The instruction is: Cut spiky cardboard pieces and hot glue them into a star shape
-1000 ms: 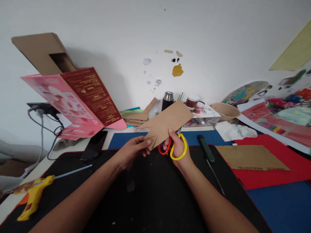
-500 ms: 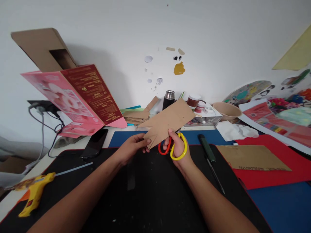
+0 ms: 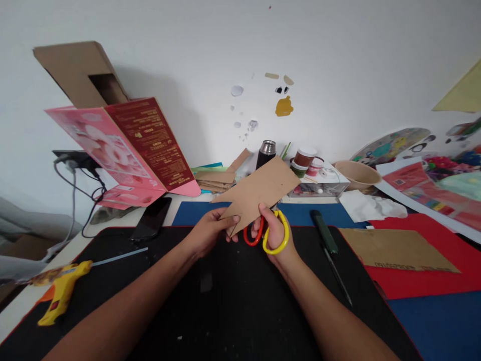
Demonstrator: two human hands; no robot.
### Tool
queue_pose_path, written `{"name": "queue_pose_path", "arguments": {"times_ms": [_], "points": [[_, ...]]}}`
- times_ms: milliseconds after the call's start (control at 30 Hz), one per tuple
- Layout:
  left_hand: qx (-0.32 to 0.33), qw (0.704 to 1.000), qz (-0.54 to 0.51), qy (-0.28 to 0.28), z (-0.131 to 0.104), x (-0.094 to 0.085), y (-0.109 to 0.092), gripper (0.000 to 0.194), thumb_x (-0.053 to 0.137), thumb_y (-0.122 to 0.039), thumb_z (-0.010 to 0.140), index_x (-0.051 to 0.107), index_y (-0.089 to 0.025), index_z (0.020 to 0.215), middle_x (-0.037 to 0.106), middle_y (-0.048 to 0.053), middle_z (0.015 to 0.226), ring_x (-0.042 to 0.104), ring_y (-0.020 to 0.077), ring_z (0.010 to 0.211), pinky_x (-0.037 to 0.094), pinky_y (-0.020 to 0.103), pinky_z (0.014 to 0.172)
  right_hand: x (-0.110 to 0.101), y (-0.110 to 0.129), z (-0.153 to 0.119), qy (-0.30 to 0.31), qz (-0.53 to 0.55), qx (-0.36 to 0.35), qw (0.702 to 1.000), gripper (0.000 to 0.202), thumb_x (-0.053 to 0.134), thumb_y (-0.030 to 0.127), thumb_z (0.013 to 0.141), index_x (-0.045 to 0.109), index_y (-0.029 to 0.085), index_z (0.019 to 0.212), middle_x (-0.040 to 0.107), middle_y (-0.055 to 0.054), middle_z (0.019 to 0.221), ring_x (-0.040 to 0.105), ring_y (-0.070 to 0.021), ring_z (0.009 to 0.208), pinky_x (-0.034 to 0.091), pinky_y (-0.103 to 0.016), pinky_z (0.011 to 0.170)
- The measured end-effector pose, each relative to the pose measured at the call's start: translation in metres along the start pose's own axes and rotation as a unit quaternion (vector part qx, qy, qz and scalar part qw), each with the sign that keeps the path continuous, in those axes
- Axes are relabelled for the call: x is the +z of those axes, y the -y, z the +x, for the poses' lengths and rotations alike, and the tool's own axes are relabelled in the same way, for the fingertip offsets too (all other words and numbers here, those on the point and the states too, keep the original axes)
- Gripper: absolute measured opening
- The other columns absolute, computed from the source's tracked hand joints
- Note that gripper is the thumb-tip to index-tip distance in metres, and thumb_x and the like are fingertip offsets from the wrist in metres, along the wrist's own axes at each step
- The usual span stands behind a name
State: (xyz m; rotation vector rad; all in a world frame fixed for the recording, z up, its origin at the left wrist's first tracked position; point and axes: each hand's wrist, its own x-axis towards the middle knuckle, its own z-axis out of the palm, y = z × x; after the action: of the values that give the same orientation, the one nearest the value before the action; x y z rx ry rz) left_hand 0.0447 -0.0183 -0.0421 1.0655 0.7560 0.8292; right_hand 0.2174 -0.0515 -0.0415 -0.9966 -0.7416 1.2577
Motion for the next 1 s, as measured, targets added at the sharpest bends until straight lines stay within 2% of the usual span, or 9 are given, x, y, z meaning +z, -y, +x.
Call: {"name": "queue_pose_path", "arguments": {"times_ms": [100, 233, 300, 500, 633, 767, 1000], "points": [[0.005, 1.000, 0.011, 0.006, 0.0003, -0.0001, 0.0009, 0.040, 0.091, -0.048, 0.076, 0.069, -0.015, 0.081, 0.071, 0.003, 0.064, 0.064, 0.0132, 0.051, 0.039, 0.022, 0.047, -0.0006, -0.0012, 0.0000, -0.002, -0.003, 0.004, 1.000, 0.053, 0.081, 0.065, 0.078, 0.060, 0.021, 0.057, 0.057, -0.001, 0.042, 0.053, -0.0138, 0.037, 0.042, -0.025, 0.040], [0.001, 1.000, 0.003, 0.014, 0.0001, -0.0002, 0.0016, 0.038, 0.089, -0.047, 0.078, 0.071, -0.014, 0.086, 0.080, 0.009, 0.084, 0.068, 0.0130, 0.052, 0.040, 0.021, 0.045, -0.0023, -0.0033, 0.0003, 0.008, -0.007, 0.005, 1.000, 0.054, 0.078, 0.065, 0.081, 0.060, 0.021, 0.057, 0.058, -0.002, 0.042, 0.054, -0.0142, 0.038, 0.042, -0.025, 0.041], [0.002, 1.000, -0.001, 0.012, 0.0000, 0.0002, 0.0020, 0.038, 0.089, -0.046, 0.078, 0.071, -0.014, 0.088, 0.081, 0.009, 0.087, 0.068, 0.0128, 0.052, 0.040, 0.021, 0.044, -0.0027, -0.0037, 0.0004, 0.011, -0.004, 0.001, 1.000, 0.053, 0.078, 0.065, 0.082, 0.060, 0.021, 0.058, 0.058, -0.002, 0.042, 0.054, -0.0144, 0.039, 0.042, -0.025, 0.042], [0.019, 1.000, 0.005, -0.004, -0.0013, 0.0033, 0.0019, 0.039, 0.090, -0.047, 0.077, 0.074, -0.013, 0.086, 0.079, 0.009, 0.081, 0.070, 0.0144, 0.055, 0.044, 0.022, 0.048, -0.0007, -0.0037, -0.0007, 0.017, 0.006, 0.002, 1.000, 0.056, 0.080, 0.068, 0.080, 0.059, 0.022, 0.057, 0.057, -0.001, 0.041, 0.054, -0.0148, 0.039, 0.042, -0.025, 0.042], [0.015, 1.000, -0.009, -0.006, -0.0014, 0.0036, 0.0031, 0.039, 0.092, -0.047, 0.076, 0.074, -0.013, 0.084, 0.076, 0.007, 0.074, 0.067, 0.0143, 0.055, 0.044, 0.024, 0.050, 0.0014, -0.0055, -0.0022, 0.037, 0.008, 0.012, 0.999, 0.063, 0.074, 0.073, 0.083, 0.056, 0.022, 0.051, 0.056, -0.003, 0.041, 0.055, -0.0156, 0.040, 0.044, -0.027, 0.044], [0.017, 1.000, -0.023, -0.001, -0.0007, 0.0018, 0.0042, 0.037, 0.093, -0.044, 0.075, 0.074, -0.013, 0.085, 0.073, 0.005, 0.068, 0.064, 0.0140, 0.054, 0.043, 0.024, 0.051, 0.0024, -0.0055, -0.0044, 0.045, 0.008, 0.022, 0.999, 0.061, 0.074, 0.074, 0.082, 0.056, 0.023, 0.054, 0.056, -0.002, 0.041, 0.055, -0.0170, 0.040, 0.046, -0.028, 0.044], [0.039, 0.999, 0.005, -0.003, -0.0009, 0.0035, 0.0047, 0.036, 0.090, -0.045, 0.078, 0.072, -0.015, 0.085, 0.072, 0.003, 0.066, 0.065, 0.0151, 0.054, 0.043, 0.024, 0.050, 0.0030, -0.0053, -0.0046, 0.038, 0.006, -0.006, 0.999, 0.056, 0.075, 0.071, 0.083, 0.058, 0.023, 0.060, 0.056, 0.000, 0.041, 0.053, -0.0156, 0.038, 0.042, -0.027, 0.042]]}}
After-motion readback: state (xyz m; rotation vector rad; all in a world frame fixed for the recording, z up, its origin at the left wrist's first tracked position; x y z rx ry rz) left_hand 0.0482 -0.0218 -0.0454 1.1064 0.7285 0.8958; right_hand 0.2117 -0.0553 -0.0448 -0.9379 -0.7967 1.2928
